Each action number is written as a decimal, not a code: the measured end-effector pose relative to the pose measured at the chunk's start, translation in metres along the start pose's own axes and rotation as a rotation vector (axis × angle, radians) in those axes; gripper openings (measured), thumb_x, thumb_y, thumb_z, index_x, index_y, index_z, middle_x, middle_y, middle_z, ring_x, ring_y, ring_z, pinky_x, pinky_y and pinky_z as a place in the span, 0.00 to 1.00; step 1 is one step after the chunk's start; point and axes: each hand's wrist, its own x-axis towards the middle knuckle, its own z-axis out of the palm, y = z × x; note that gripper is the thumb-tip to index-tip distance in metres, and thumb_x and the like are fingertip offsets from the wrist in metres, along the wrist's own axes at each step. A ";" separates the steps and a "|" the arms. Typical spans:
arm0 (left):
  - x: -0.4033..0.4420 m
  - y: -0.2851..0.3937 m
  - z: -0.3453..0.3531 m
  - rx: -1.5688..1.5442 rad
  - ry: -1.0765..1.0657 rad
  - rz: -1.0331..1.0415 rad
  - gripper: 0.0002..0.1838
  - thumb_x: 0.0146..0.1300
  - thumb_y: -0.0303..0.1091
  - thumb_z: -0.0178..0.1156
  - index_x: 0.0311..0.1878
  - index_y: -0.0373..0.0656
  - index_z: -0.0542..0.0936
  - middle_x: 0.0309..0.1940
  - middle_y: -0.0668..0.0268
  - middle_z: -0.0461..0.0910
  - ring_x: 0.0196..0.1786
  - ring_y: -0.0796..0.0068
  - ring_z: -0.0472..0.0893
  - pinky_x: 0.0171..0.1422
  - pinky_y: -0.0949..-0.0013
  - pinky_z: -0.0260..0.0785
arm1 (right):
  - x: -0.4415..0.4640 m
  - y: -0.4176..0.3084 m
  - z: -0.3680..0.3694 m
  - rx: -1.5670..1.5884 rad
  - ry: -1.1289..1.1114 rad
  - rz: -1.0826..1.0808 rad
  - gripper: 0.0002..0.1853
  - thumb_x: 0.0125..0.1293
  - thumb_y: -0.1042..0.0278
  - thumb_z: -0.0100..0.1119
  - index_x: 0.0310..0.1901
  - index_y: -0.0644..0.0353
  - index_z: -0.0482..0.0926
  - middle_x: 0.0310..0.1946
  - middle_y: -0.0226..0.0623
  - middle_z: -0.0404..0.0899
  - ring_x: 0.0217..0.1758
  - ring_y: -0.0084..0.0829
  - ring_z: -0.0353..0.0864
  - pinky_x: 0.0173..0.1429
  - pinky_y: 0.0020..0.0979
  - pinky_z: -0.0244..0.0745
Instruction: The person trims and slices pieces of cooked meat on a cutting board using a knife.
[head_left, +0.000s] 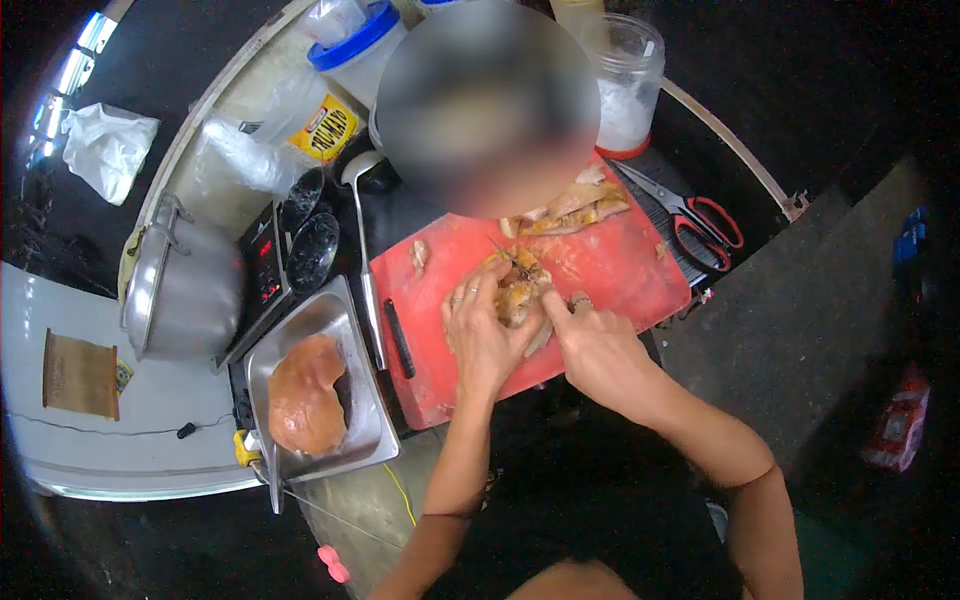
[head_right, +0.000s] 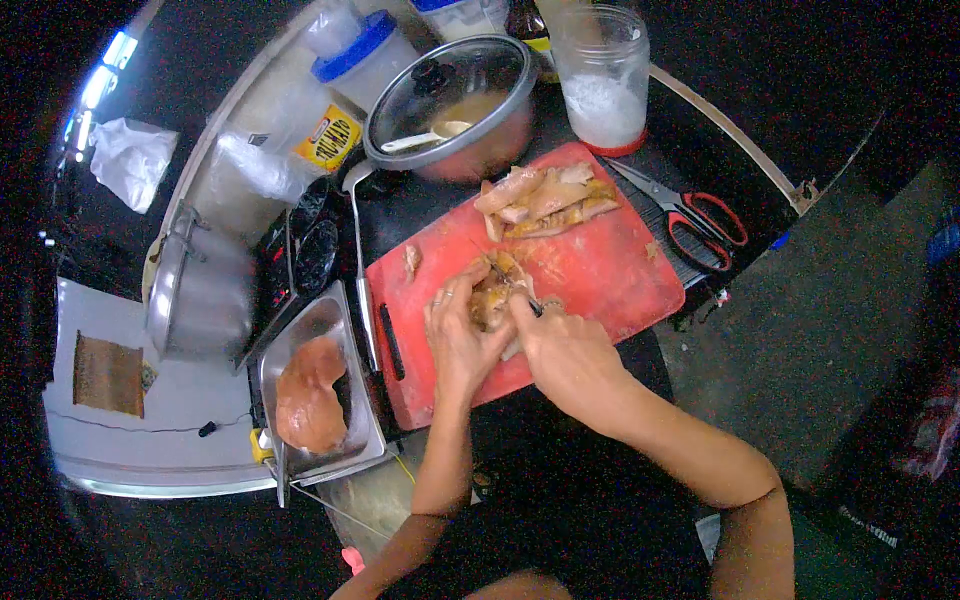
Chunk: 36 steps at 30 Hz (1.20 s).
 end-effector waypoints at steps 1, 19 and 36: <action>-0.001 0.000 0.001 -0.002 0.008 0.001 0.26 0.43 0.39 0.70 0.48 0.42 0.78 0.50 0.58 0.80 0.54 0.59 0.76 0.60 0.58 0.61 | 0.001 0.000 0.000 -0.010 -0.021 0.005 0.24 0.56 0.80 0.51 0.56 0.67 0.63 0.36 0.59 0.76 0.31 0.51 0.83 0.29 0.44 0.79; -0.002 -0.004 0.004 -0.031 0.045 0.031 0.29 0.42 0.35 0.71 0.51 0.41 0.77 0.52 0.58 0.78 0.54 0.57 0.77 0.59 0.58 0.64 | -0.041 -0.006 -0.006 0.085 -0.175 0.142 0.30 0.56 0.79 0.51 0.63 0.67 0.58 0.40 0.59 0.75 0.31 0.54 0.82 0.33 0.47 0.79; 0.006 0.010 -0.025 0.230 -0.032 0.111 0.31 0.46 0.42 0.72 0.54 0.40 0.76 0.44 0.56 0.76 0.52 0.56 0.74 0.64 0.52 0.56 | -0.079 0.011 -0.024 0.066 -0.176 0.105 0.32 0.56 0.77 0.52 0.65 0.65 0.59 0.39 0.57 0.76 0.30 0.54 0.81 0.34 0.47 0.79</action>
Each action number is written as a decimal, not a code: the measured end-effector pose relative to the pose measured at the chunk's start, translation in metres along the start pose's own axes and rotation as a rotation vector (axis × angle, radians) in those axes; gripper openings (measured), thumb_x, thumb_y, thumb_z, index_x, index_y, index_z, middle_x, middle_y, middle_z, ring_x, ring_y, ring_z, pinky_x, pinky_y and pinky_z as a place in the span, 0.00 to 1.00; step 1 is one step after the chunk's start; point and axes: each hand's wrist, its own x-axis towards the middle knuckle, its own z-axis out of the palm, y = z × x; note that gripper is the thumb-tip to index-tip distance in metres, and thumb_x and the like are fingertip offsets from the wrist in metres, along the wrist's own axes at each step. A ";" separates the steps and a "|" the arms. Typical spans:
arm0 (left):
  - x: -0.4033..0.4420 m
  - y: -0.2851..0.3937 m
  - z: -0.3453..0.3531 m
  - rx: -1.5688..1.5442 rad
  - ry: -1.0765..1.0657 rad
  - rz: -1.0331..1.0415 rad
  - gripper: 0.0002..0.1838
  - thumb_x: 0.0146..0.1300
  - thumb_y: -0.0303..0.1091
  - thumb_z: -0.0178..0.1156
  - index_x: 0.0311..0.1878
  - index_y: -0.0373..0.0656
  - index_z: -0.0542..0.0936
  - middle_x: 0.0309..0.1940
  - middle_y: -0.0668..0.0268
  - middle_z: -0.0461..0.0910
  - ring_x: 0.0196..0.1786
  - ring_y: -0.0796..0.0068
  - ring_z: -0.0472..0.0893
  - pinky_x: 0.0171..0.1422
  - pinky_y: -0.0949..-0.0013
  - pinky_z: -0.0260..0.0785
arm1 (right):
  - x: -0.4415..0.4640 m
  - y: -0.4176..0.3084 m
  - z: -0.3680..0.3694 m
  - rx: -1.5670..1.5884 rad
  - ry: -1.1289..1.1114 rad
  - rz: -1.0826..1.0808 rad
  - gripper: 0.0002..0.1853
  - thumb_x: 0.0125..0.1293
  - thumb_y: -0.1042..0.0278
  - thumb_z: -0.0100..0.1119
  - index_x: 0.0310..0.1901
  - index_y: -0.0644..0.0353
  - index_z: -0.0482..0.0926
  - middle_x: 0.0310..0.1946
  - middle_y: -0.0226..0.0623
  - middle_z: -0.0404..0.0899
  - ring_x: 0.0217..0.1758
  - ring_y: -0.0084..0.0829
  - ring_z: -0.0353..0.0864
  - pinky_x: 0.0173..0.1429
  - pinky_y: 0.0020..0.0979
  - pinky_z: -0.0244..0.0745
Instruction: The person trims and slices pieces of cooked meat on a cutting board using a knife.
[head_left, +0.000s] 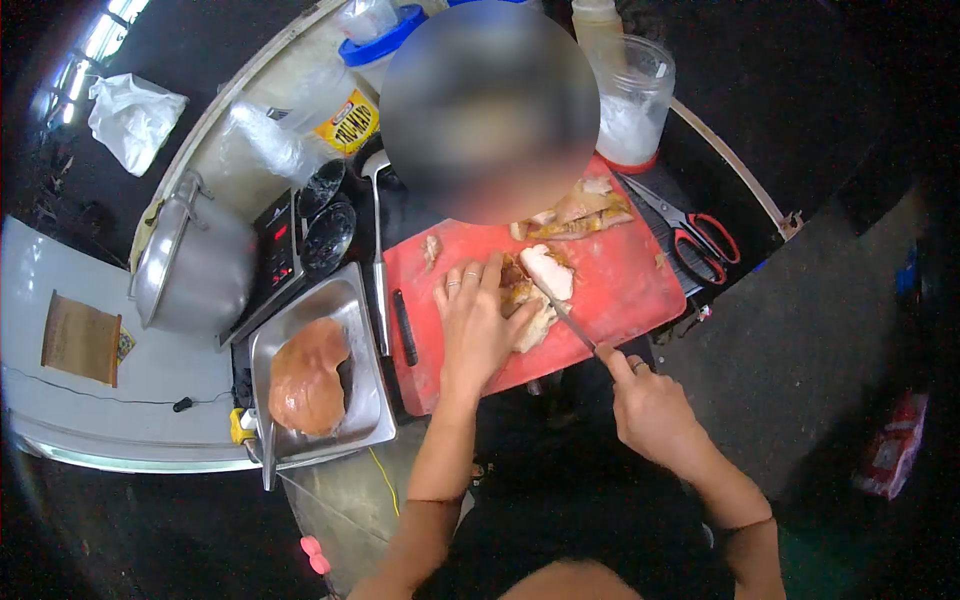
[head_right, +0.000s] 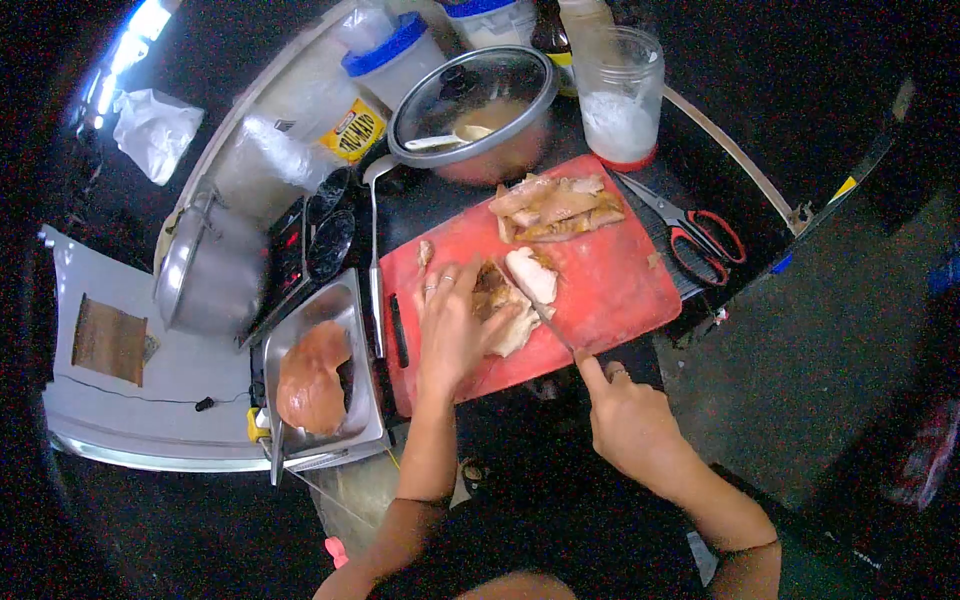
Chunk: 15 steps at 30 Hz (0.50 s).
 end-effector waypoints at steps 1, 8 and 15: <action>0.001 0.001 -0.001 -0.004 -0.017 -0.015 0.31 0.46 0.43 0.72 0.54 0.40 0.76 0.44 0.56 0.76 0.52 0.57 0.74 0.64 0.51 0.56 | -0.003 -0.003 0.001 -0.020 -0.027 0.025 0.32 0.56 0.77 0.52 0.65 0.65 0.59 0.39 0.57 0.76 0.30 0.54 0.81 0.34 0.47 0.79; 0.010 0.013 -0.008 -0.042 -0.152 -0.027 0.26 0.48 0.43 0.70 0.50 0.42 0.77 0.45 0.59 0.78 0.53 0.59 0.75 0.63 0.51 0.56 | -0.037 0.004 -0.002 -0.033 -0.006 0.042 0.30 0.58 0.76 0.51 0.64 0.61 0.60 0.40 0.58 0.77 0.32 0.55 0.81 0.36 0.49 0.78; 0.055 0.012 0.019 -0.095 -0.462 0.332 0.14 0.58 0.31 0.55 0.46 0.45 0.82 0.52 0.60 0.79 0.62 0.59 0.71 0.69 0.53 0.52 | -0.059 0.017 -0.034 0.115 0.084 0.034 0.24 0.59 0.76 0.51 0.59 0.55 0.66 0.37 0.55 0.78 0.37 0.56 0.79 0.42 0.51 0.74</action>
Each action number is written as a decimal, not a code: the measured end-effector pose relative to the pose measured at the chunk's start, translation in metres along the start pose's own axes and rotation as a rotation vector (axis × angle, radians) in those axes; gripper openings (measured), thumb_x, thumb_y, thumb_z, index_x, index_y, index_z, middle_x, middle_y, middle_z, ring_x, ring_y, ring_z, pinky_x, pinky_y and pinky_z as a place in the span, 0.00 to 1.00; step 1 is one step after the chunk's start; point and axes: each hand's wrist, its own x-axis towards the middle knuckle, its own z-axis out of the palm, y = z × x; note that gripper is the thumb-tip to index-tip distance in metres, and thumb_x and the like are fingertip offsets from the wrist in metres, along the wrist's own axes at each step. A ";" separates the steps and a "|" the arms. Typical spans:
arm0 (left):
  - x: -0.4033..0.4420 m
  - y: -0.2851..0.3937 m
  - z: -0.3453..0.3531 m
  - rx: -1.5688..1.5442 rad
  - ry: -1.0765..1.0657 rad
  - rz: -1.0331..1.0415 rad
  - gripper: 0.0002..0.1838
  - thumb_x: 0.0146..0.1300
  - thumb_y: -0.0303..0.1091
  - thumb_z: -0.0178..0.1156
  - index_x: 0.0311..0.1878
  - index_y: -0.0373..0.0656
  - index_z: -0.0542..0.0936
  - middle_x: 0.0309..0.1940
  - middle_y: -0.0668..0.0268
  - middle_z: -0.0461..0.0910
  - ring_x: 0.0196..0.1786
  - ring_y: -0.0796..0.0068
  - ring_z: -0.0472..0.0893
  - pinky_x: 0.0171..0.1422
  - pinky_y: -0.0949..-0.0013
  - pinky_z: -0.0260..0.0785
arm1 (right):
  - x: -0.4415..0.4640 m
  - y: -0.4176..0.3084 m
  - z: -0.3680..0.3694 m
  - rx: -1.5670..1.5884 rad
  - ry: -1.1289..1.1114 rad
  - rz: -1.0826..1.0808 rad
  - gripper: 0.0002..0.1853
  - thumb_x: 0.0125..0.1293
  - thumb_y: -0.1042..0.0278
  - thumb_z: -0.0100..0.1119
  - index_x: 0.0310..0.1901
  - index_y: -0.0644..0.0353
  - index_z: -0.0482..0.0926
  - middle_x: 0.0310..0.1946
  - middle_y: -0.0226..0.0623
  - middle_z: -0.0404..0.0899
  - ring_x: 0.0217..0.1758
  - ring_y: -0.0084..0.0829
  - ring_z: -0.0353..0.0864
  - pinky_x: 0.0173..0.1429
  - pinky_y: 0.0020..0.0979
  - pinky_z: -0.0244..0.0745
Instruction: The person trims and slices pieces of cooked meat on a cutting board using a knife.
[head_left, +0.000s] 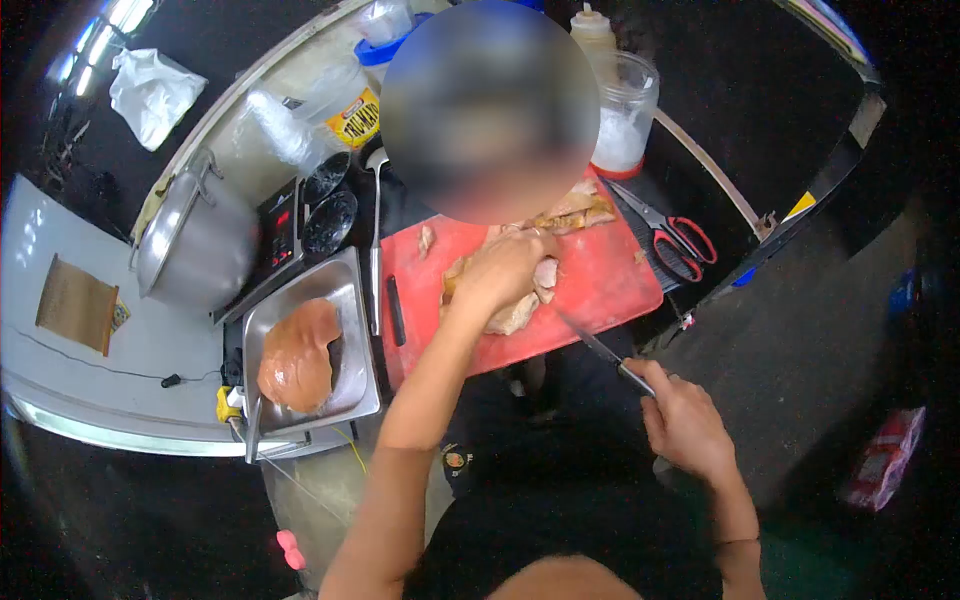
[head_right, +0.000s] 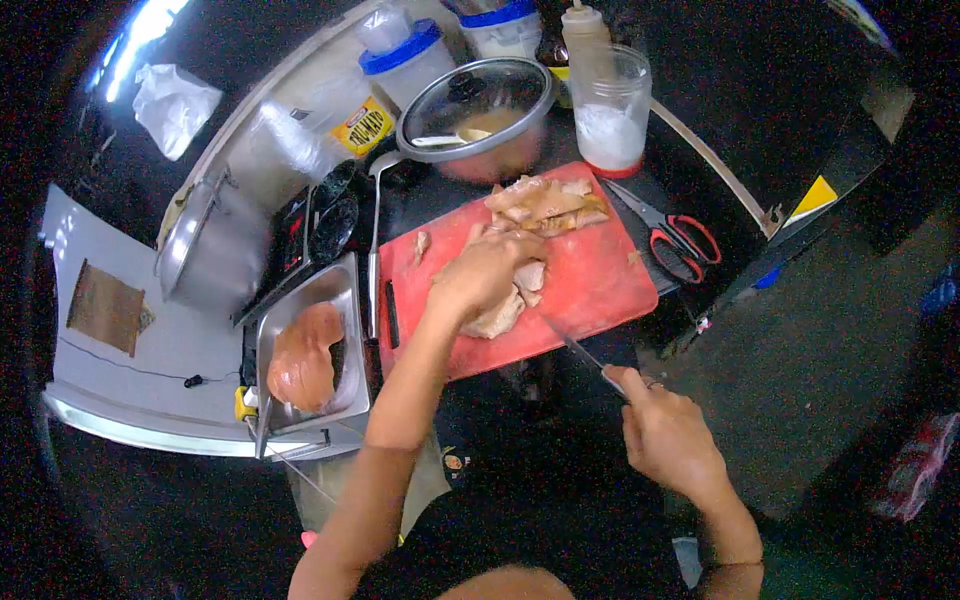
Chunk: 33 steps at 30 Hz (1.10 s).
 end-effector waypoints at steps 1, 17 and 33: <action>0.005 0.001 -0.001 0.046 -0.026 0.003 0.14 0.57 0.31 0.56 0.46 0.45 0.82 0.52 0.60 0.79 0.63 0.59 0.71 0.70 0.53 0.51 | -0.003 0.001 -0.003 0.011 0.027 -0.002 0.24 0.59 0.76 0.51 0.59 0.55 0.66 0.37 0.55 0.78 0.37 0.56 0.79 0.42 0.52 0.74; 0.031 -0.045 -0.022 -0.381 -0.033 0.052 0.15 0.45 0.35 0.73 0.36 0.40 0.84 0.31 0.64 0.82 0.35 0.69 0.80 0.41 0.68 0.72 | -0.015 0.019 0.000 0.181 0.218 -0.005 0.23 0.60 0.76 0.53 0.58 0.52 0.67 0.30 0.53 0.79 0.36 0.55 0.79 0.41 0.51 0.71; 0.063 -0.039 -0.044 -0.830 -0.062 -0.103 0.18 0.58 0.29 0.65 0.52 0.37 0.77 0.41 0.68 0.81 0.42 0.80 0.77 0.48 0.74 0.70 | -0.012 0.026 0.001 0.192 0.247 -0.001 0.23 0.60 0.76 0.52 0.58 0.52 0.67 0.31 0.54 0.78 0.37 0.56 0.78 0.42 0.52 0.71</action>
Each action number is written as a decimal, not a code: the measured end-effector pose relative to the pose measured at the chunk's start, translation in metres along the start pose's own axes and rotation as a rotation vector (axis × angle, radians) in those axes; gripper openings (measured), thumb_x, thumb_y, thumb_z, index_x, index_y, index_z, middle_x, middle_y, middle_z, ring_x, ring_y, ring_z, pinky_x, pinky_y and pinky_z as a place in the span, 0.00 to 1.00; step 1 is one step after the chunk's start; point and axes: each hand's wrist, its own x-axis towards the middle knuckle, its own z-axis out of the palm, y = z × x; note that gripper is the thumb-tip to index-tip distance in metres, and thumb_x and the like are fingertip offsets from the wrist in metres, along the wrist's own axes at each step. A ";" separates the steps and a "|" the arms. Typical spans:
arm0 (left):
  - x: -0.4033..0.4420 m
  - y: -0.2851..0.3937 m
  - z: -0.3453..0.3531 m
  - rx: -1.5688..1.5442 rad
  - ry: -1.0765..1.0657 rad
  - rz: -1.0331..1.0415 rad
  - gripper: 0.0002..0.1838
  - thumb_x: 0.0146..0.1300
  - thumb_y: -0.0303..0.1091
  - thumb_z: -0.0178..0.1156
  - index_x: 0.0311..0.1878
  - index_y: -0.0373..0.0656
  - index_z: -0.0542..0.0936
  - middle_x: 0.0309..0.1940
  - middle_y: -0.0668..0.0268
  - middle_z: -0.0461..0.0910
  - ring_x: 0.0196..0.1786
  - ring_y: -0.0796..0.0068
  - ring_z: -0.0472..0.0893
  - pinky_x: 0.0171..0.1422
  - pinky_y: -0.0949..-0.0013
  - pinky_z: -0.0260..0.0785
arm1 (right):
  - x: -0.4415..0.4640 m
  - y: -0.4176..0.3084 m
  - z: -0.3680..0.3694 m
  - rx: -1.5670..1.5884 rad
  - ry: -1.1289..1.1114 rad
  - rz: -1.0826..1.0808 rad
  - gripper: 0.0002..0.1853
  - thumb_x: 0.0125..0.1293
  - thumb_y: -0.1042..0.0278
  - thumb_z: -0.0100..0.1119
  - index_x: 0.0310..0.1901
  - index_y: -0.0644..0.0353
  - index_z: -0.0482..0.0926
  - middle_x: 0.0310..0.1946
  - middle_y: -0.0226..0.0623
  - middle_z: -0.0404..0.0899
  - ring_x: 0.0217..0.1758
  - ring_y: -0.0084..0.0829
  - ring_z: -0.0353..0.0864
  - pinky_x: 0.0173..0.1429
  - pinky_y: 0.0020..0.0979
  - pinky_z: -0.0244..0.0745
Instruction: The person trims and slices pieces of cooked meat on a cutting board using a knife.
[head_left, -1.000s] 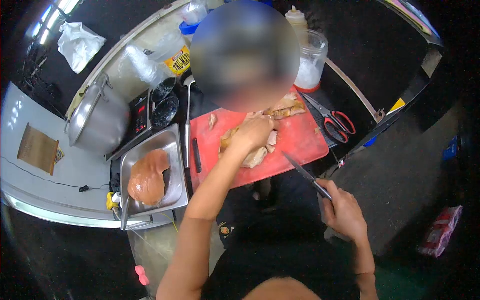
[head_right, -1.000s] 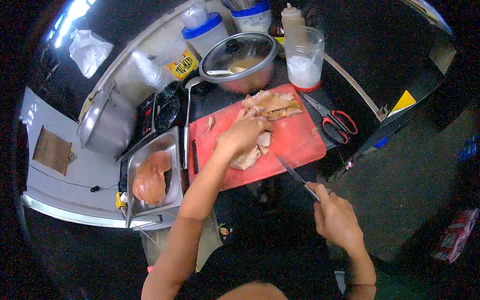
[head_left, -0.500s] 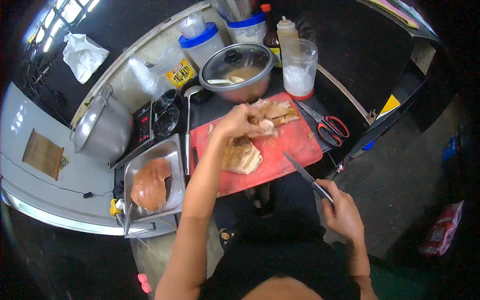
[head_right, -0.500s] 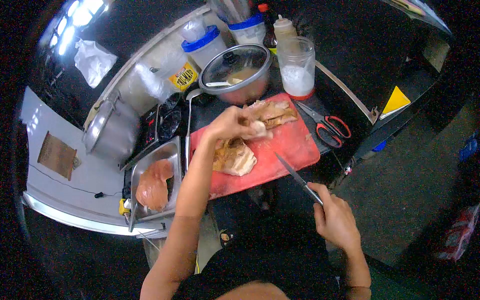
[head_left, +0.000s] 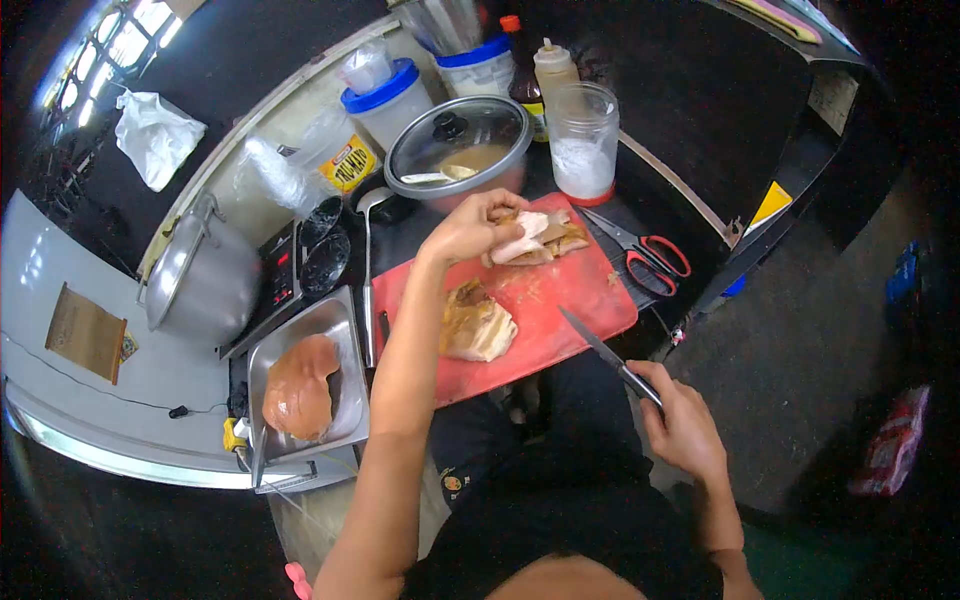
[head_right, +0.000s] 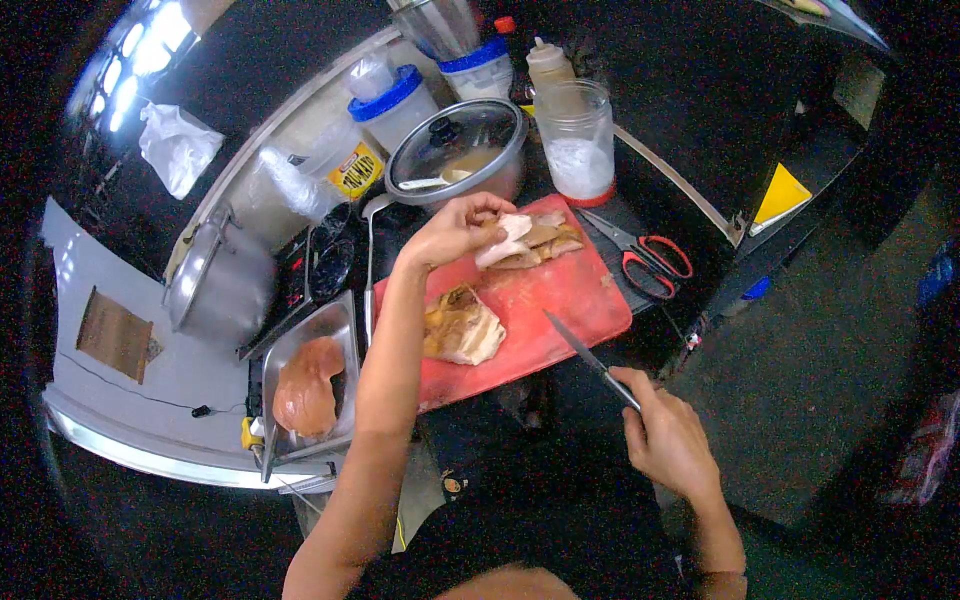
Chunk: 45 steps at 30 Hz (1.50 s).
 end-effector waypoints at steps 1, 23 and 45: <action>0.001 0.008 0.002 0.028 0.034 -0.001 0.18 0.58 0.29 0.65 0.52 0.38 0.77 0.41 0.67 0.81 0.43 0.80 0.77 0.48 0.74 0.70 | 0.001 0.000 0.000 -0.002 -0.001 -0.003 0.23 0.60 0.76 0.52 0.58 0.52 0.67 0.32 0.54 0.78 0.37 0.56 0.78 0.42 0.52 0.71; -0.036 -0.005 -0.016 0.421 0.421 0.075 0.17 0.56 0.23 0.60 0.50 0.37 0.81 0.44 0.55 0.83 0.44 0.64 0.84 0.50 0.66 0.75 | 0.017 -0.017 0.015 0.053 -0.040 0.013 0.24 0.60 0.78 0.52 0.59 0.54 0.67 0.33 0.54 0.78 0.37 0.56 0.78 0.41 0.50 0.71; -0.133 -0.039 0.048 0.445 0.409 0.005 0.29 0.41 0.35 0.73 0.51 0.43 0.80 0.58 0.57 0.75 0.63 0.55 0.71 0.69 0.52 0.55 | 0.051 -0.025 0.069 -0.128 -0.042 -0.123 0.27 0.61 0.77 0.50 0.63 0.58 0.61 0.41 0.56 0.73 0.28 0.55 0.79 0.32 0.49 0.76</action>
